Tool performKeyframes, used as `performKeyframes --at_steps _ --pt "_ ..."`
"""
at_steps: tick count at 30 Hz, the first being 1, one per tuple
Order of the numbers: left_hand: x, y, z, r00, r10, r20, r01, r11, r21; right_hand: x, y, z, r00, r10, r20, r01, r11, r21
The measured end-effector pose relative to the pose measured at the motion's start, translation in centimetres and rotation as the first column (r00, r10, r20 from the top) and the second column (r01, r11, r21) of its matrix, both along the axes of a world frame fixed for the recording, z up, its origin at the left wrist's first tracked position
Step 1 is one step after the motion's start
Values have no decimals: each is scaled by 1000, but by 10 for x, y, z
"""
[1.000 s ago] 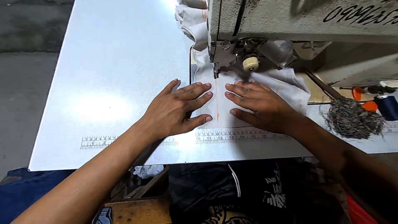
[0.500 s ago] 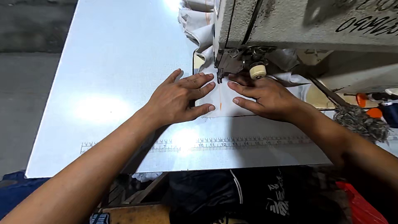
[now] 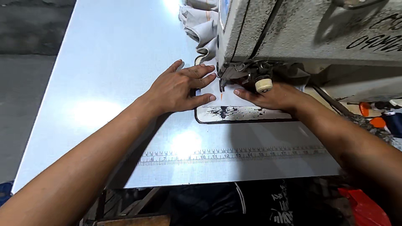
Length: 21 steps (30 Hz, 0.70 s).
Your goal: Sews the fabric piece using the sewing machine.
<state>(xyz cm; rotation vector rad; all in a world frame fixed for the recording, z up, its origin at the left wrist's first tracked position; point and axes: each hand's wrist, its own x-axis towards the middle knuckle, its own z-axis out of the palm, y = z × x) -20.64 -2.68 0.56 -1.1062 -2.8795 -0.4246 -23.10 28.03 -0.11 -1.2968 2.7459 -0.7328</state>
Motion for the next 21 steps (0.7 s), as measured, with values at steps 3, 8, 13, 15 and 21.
performKeyframes --at_steps 3,8,13,15,21 --pt "-5 0 1 1000 8 -8 -8 1000 6 -8 1 -2 1000 -7 12 7 999 42" --pt "-15 1 4 1000 14 -2 -14 1000 4 -12 -3 6 992 -68 104 60 995 78" --pt "-28 -1 4 1000 13 16 -13 1000 9 7 -22 60 895 -298 331 222 943 248" --pt "-33 -2 4 1000 9 20 -10 1000 12 12 -26 71 869 -360 340 289 926 241" --pt "-40 -4 -2 999 -23 -31 25 997 72 15 -3 53 916 -282 286 183 927 329"
